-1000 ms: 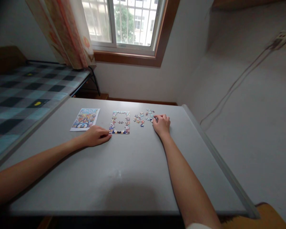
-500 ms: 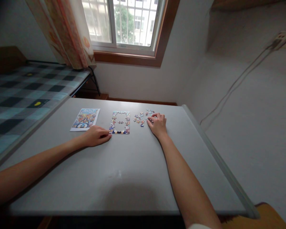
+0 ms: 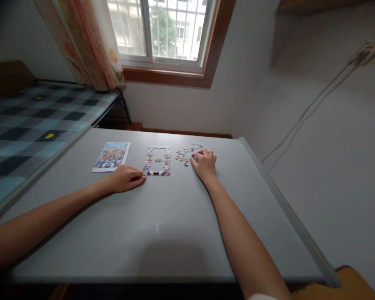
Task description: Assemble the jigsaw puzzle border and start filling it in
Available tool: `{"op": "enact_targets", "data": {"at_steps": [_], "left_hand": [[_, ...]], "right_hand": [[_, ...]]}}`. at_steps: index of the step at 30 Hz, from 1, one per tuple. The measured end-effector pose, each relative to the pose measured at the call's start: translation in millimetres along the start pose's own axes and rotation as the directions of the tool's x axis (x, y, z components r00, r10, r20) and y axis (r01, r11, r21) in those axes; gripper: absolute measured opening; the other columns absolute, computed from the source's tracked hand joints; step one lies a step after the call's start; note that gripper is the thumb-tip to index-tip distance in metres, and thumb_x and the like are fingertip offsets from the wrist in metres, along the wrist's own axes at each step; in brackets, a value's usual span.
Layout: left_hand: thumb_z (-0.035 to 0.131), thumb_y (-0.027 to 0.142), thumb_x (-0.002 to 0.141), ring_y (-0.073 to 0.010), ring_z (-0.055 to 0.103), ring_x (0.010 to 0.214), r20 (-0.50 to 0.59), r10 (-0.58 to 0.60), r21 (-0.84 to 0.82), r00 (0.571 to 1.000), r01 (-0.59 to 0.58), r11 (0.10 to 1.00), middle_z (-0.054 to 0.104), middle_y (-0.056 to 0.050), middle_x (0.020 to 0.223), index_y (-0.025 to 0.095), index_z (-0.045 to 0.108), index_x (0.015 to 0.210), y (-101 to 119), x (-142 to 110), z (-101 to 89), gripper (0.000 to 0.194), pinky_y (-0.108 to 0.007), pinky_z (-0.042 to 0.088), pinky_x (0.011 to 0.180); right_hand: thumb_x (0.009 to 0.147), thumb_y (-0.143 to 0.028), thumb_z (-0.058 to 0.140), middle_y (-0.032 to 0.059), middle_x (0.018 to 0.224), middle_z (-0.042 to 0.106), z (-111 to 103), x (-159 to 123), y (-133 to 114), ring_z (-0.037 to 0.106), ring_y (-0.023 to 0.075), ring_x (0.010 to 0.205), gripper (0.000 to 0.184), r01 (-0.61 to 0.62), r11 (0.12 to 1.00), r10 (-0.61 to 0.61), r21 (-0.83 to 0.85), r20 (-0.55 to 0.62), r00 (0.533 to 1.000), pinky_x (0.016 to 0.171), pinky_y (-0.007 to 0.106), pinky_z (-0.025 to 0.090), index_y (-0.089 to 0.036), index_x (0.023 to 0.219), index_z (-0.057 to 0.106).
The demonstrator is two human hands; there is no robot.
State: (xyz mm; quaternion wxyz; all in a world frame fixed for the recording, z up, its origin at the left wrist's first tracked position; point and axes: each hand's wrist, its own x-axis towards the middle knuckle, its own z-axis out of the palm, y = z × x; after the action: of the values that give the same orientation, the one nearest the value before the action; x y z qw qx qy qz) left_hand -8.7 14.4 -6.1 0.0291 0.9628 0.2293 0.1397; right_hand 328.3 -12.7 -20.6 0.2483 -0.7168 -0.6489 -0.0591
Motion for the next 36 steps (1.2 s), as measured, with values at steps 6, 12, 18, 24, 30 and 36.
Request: {"op": "enact_targets", "data": {"at_steps": [6,12,18,24,30,36], "left_hand": [[0.043,0.035,0.098,-0.0087,0.045,0.046,-0.027,0.023,-0.016,0.999,-0.023,1.0,0.055,0.0,0.051,0.017,0.054,0.061,-0.7,-0.5,-0.1,0.043,-0.026,0.023,0.053],[0.043,0.034,0.098,-0.0089,0.045,0.046,-0.038,0.033,-0.028,0.999,-0.034,0.999,0.054,0.001,0.051,0.017,0.055,0.061,0.1,-0.3,-1.8,0.043,-0.027,0.026,0.052],[0.042,0.035,0.097,-0.0089,0.046,0.047,-0.008,0.011,-0.026,1.0,-0.011,1.0,0.057,0.0,0.053,0.017,0.055,0.061,0.8,0.6,-2.7,0.042,-0.025,0.025,0.052],[0.043,0.033,0.096,-0.0096,0.048,0.049,0.012,-0.013,-0.015,1.0,0.013,1.0,0.059,-0.001,0.055,0.017,0.056,0.063,1.1,0.6,-1.9,0.039,-0.025,0.024,0.053],[0.044,0.033,0.097,-0.0092,0.048,0.048,-0.011,0.004,-0.027,1.0,-0.004,1.0,0.057,0.0,0.054,0.017,0.054,0.063,0.5,0.1,-1.5,0.039,-0.025,0.024,0.052],[0.043,0.033,0.097,-0.0085,0.046,0.047,-0.025,0.022,-0.019,0.999,-0.023,1.0,0.056,0.0,0.053,0.017,0.054,0.062,0.2,0.6,-1.5,0.04,-0.026,0.025,0.051]], "right_hand": [[0.087,-0.033,0.061,0.0105,0.108,0.066,-0.6,-0.1,-3.4,0.049,0.0288,0.107,0.021,-0.049,0.999,0.049,0.004,-0.005,0.999,0.091,0.043,0.037,-0.022,0.097,0.075],[0.086,-0.035,0.059,0.0116,0.101,0.066,4.5,1.0,2.9,0.049,0.0287,0.101,0.021,-0.023,0.998,0.027,0.06,-0.058,0.998,0.087,0.043,0.038,-0.022,0.087,0.075],[0.082,-0.034,0.061,0.0115,0.101,0.066,5.7,0.3,2.9,0.048,0.0289,0.1,0.019,-0.088,0.994,0.091,0.059,-0.053,0.994,0.086,0.043,0.039,-0.021,0.085,0.074],[0.082,-0.036,0.062,0.012,0.104,0.065,2.6,0.7,0.3,0.049,0.0305,0.102,0.02,-0.152,0.988,0.152,0.038,-0.005,0.988,0.088,0.044,0.04,-0.02,0.086,0.073],[0.079,-0.035,0.063,0.0119,0.099,0.066,4.7,2.2,1.7,0.05,0.031,0.101,0.017,-0.137,0.987,0.14,0.088,-0.033,0.99,0.089,0.044,0.041,-0.02,0.083,0.071],[0.079,-0.027,0.06,0.0087,0.09,0.07,4.2,2.1,-1.4,0.056,0.0273,0.095,0.007,-0.056,0.982,0.058,0.179,-0.008,0.998,0.09,0.042,0.042,-0.021,0.08,0.065]]}}
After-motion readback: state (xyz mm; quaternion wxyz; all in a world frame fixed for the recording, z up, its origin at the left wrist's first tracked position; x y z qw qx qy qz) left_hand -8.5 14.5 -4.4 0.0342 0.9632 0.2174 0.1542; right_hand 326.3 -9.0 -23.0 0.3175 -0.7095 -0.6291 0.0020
